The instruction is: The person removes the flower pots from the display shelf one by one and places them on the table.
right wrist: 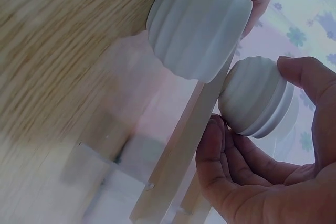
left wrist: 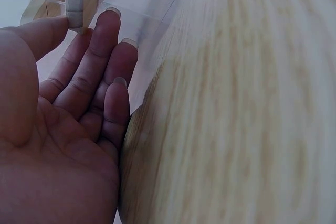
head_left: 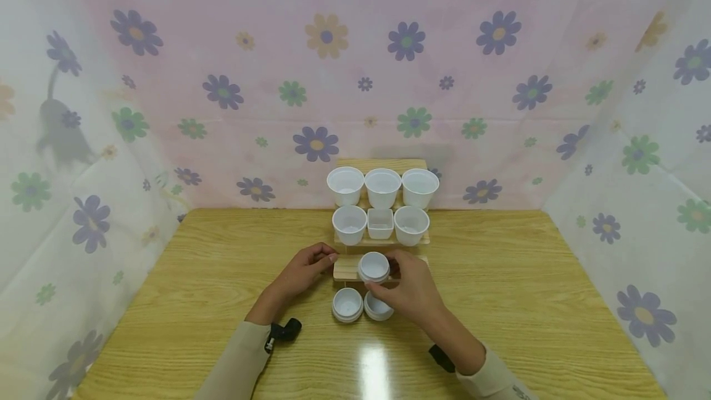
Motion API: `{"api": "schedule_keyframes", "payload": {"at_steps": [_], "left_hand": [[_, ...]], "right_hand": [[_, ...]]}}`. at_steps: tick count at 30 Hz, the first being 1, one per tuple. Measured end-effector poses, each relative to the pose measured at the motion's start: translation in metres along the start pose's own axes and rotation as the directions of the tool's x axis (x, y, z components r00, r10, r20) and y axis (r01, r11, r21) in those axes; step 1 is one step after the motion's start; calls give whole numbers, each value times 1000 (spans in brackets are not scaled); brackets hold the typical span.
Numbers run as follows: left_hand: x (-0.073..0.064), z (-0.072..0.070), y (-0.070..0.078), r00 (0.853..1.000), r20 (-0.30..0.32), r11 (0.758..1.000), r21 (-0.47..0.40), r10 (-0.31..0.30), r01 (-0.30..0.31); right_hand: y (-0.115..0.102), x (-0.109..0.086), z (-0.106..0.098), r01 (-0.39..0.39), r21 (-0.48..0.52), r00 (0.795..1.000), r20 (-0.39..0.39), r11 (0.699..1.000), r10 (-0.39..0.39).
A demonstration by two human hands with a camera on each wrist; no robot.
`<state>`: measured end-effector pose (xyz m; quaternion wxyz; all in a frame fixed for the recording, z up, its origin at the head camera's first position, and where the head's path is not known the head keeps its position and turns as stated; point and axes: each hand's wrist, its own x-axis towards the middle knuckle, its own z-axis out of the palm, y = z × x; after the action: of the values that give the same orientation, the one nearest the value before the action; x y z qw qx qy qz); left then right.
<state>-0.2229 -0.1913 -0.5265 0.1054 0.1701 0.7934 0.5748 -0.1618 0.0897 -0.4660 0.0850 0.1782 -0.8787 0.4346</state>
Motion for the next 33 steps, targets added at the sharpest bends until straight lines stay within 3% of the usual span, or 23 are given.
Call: {"api": "schedule_keyframes", "payload": {"at_steps": [33], "left_hand": [[0,1,-1,1000,3,1000,-19,-2,2]], "right_hand": [[7,-9,-12,-31,55,999,22,998,29]]}}
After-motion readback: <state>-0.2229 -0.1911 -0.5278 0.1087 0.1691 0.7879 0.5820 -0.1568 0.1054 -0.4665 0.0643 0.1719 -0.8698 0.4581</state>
